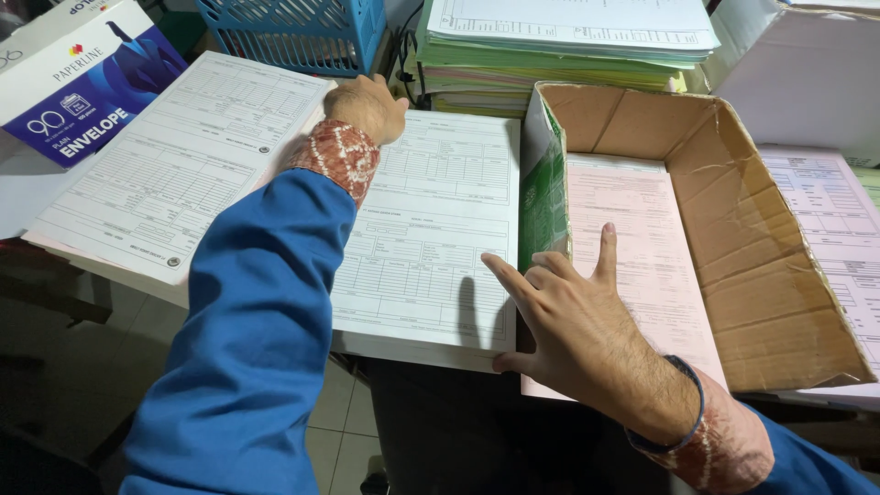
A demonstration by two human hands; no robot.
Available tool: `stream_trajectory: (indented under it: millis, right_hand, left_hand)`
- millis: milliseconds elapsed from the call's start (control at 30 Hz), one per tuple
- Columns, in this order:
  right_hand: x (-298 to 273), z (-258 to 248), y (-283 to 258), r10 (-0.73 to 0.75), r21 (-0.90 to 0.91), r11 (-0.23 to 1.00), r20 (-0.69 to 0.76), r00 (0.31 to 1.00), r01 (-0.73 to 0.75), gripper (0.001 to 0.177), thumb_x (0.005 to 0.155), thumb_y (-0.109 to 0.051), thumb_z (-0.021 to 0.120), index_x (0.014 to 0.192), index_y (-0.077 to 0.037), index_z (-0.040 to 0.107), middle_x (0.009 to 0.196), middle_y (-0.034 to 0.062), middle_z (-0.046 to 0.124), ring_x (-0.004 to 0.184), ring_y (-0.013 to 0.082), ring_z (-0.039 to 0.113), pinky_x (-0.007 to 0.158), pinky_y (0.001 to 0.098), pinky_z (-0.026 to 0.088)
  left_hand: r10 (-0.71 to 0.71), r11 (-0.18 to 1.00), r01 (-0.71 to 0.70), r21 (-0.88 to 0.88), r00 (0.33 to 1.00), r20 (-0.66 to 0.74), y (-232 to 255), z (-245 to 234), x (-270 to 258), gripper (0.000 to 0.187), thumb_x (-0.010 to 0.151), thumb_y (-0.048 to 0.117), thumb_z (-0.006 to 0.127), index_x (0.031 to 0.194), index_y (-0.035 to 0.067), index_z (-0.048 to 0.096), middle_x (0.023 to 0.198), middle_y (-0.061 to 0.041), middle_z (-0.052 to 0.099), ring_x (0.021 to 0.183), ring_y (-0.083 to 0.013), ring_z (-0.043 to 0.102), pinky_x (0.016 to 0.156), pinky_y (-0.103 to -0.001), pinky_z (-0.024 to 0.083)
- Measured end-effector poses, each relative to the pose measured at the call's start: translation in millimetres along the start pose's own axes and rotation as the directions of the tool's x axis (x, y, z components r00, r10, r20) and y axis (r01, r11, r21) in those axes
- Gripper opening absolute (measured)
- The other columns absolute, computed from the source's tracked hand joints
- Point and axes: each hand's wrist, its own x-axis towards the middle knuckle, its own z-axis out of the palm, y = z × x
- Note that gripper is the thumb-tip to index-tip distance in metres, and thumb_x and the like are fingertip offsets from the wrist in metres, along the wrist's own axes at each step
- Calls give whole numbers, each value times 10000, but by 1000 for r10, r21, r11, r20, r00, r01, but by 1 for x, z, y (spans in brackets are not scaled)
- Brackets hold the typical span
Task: Sort and organize different colored paper forms into stacks and a cardboard box on a desk.
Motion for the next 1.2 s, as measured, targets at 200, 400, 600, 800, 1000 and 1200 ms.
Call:
stream_trajectory:
  millis: [200, 400, 600, 800, 1000, 1200]
  right_hand:
    - [-28, -8, 7, -138, -83, 989, -251, 958, 121, 1326, 571, -910, 793, 1571, -148, 370, 1255, 55, 612, 1396, 281, 438, 1116, 779, 227]
    - [-78, -44, 18, 18, 203, 975, -470, 882, 88, 770, 812, -531, 751, 1458, -166, 544, 1511, 119, 554, 1428, 321, 512, 1185, 645, 375]
    - [-137, 6, 44, 255, 340, 937, -516, 818, -78, 235, 904, -75, 701, 1132, -100, 751, 1139, 34, 759, 1131, 226, 711, 1167, 495, 483]
    - [-183, 52, 47, 319, 343, 922, -404, 857, -181, 376, 771, -206, 817, 1133, -132, 747, 1165, -9, 759, 1210, 217, 689, 1236, 529, 383]
    - [-193, 63, 43, 264, 292, 947, -475, 840, -133, 370, 796, -166, 830, 1152, -131, 737, 1129, 59, 764, 1210, 263, 691, 1179, 600, 436]
    - [-199, 59, 44, 319, 287, 941, -581, 749, -179, 306, 872, -128, 815, 1167, -106, 736, 1205, 56, 729, 1102, 269, 678, 1024, 410, 514]
  left_hand:
    - [-181, 975, 186, 124, 982, -48, -15, -22, -153, 1028, 1006, 849, 308, 1598, 9, 309, 1173, -205, 721, 835, -316, 754, 655, -421, 632]
    - [102, 992, -122, 14, 757, -646, -22, 16, -332, 710, 1004, 591, 621, 1524, 113, 549, 958, -101, 752, 774, -236, 753, 550, -381, 653]
    - [166, 555, -832, 3, 107, -980, 53, 90, -361, 242, 990, 259, 600, 908, 139, 792, 891, -9, 800, 859, -133, 769, 736, -264, 633]
    - [486, 289, -955, -64, 204, -850, 91, 146, -364, 524, 1123, 240, 290, 1191, -46, 723, 1161, -201, 720, 1056, -325, 695, 869, -401, 590]
    - [552, 505, -863, 18, 307, -775, 114, 174, -355, 297, 1032, 9, 520, 1265, 13, 704, 1166, -124, 722, 1156, -313, 663, 1018, -444, 513]
    - [563, 530, -844, 83, 276, -779, 114, 162, -351, 250, 1019, 11, 584, 1219, 61, 725, 1197, -116, 721, 1132, -274, 677, 1004, -431, 514]
